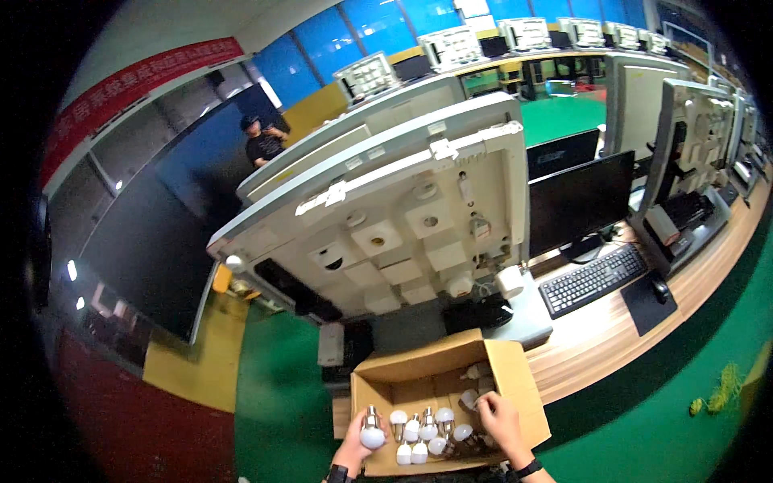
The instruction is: The person takes LED light bulbs from a cardboard box one by one and screws them into sockets on a large white electrical testing panel.
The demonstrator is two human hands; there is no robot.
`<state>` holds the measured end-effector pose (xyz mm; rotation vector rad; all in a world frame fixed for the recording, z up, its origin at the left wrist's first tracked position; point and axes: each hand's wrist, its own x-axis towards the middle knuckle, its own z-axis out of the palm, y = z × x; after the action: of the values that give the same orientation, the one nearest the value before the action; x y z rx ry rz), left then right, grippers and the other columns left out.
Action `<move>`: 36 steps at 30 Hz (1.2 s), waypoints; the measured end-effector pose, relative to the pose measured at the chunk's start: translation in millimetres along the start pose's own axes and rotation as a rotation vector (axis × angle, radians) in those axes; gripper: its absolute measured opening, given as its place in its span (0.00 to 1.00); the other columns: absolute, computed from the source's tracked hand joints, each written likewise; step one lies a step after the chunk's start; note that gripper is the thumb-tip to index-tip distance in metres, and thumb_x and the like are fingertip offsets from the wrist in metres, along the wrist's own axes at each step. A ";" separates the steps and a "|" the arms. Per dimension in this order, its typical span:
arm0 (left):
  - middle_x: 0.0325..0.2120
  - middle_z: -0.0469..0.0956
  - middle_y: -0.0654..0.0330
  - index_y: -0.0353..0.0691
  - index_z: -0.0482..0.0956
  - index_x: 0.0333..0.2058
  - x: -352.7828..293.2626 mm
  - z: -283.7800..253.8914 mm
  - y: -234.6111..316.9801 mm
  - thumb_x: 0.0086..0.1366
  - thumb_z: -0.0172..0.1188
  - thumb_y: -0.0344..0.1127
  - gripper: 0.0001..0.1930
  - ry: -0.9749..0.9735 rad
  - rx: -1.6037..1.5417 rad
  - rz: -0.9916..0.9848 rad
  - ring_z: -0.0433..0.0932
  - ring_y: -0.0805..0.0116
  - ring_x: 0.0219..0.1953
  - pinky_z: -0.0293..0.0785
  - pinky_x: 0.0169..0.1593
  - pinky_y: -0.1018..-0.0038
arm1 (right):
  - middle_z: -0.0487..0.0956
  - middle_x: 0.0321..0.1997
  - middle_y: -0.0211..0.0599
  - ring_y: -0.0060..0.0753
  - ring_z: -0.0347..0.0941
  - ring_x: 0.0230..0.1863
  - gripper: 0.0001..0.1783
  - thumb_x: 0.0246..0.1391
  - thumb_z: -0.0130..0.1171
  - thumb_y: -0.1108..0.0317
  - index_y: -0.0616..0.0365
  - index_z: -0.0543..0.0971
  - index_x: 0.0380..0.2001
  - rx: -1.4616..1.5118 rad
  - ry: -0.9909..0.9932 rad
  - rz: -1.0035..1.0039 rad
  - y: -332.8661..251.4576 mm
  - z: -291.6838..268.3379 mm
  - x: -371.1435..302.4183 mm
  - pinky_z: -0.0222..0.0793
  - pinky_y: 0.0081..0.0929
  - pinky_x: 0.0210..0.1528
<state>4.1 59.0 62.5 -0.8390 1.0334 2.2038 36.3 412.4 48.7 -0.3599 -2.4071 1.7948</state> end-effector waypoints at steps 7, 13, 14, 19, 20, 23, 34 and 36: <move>0.39 0.80 0.50 0.42 0.69 0.55 -33.9 64.1 16.8 0.69 0.48 0.46 0.20 -0.279 -0.137 0.491 0.82 0.49 0.38 0.80 0.41 0.53 | 0.78 0.34 0.32 0.21 0.61 0.19 0.19 0.66 0.44 0.57 0.54 0.72 0.23 1.998 -0.724 0.314 -159.6 -31.2 113.2 0.60 0.17 0.22; 0.32 0.78 0.58 0.43 0.73 0.46 -36.1 115.8 29.2 0.69 0.51 0.46 0.15 -0.516 -0.299 0.581 0.77 0.61 0.27 0.76 0.34 0.60 | 0.78 0.58 0.31 0.17 0.60 0.17 0.22 0.65 0.39 0.62 0.50 0.58 0.14 1.775 -0.913 0.117 -254.8 37.5 238.4 0.50 0.19 0.18; 0.30 0.78 0.60 0.44 0.75 0.45 -43.5 113.6 28.9 0.71 0.50 0.48 0.15 -0.507 -0.358 0.547 0.76 0.62 0.25 0.74 0.33 0.62 | 0.70 0.65 0.33 0.16 0.60 0.17 0.22 0.64 0.39 0.63 0.51 0.59 0.14 1.778 -0.917 0.112 -260.3 49.9 241.9 0.50 0.19 0.18; 0.31 0.79 0.57 0.38 0.76 0.44 -28.7 96.6 32.3 0.71 0.49 0.51 0.20 -0.593 -0.447 0.510 0.79 0.60 0.30 0.78 0.37 0.60 | 0.65 0.71 0.26 0.16 0.58 0.14 0.22 0.63 0.39 0.63 0.50 0.60 0.13 1.647 -0.893 0.064 -269.3 65.0 257.8 0.50 0.18 0.16; 0.33 0.79 0.55 0.37 0.76 0.44 -29.4 94.6 33.6 0.71 0.49 0.49 0.20 -0.601 -0.474 0.490 0.80 0.59 0.32 0.78 0.39 0.60 | 0.67 0.69 0.27 0.16 0.58 0.14 0.22 0.63 0.39 0.61 0.49 0.61 0.13 1.639 -0.869 0.111 -270.4 68.1 254.9 0.51 0.19 0.16; 0.38 0.80 0.51 0.36 0.76 0.43 -25.6 107.1 39.2 0.70 0.46 0.43 0.17 -0.473 -0.487 0.471 0.80 0.56 0.39 0.78 0.47 0.58 | 0.74 0.61 0.42 0.20 0.57 0.16 0.19 0.62 0.44 0.60 0.51 0.63 0.16 1.319 -0.938 0.161 -277.5 56.0 246.5 0.60 0.20 0.21; 0.46 0.75 0.63 0.38 0.71 0.54 36.9 185.7 95.8 0.67 0.57 0.37 0.19 -0.365 0.149 0.785 0.72 0.74 0.46 0.69 0.52 0.74 | 0.74 0.50 0.61 0.63 0.74 0.51 0.35 0.51 0.64 0.53 0.60 0.66 0.57 -0.375 -0.201 -0.486 -227.6 100.2 106.3 0.73 0.48 0.49; 0.49 0.74 0.62 0.36 0.68 0.57 42.1 199.7 100.3 0.67 0.57 0.38 0.22 -0.422 0.179 0.772 0.72 0.74 0.48 0.68 0.54 0.73 | 0.79 0.43 0.60 0.63 0.76 0.46 0.30 0.53 0.63 0.55 0.62 0.69 0.52 -0.370 0.012 -0.446 -235.2 96.0 127.4 0.72 0.46 0.47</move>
<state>-153.0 174.8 179.0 0.1637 1.4538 2.6638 -137.2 292.8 239.4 0.1331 -2.5445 1.1624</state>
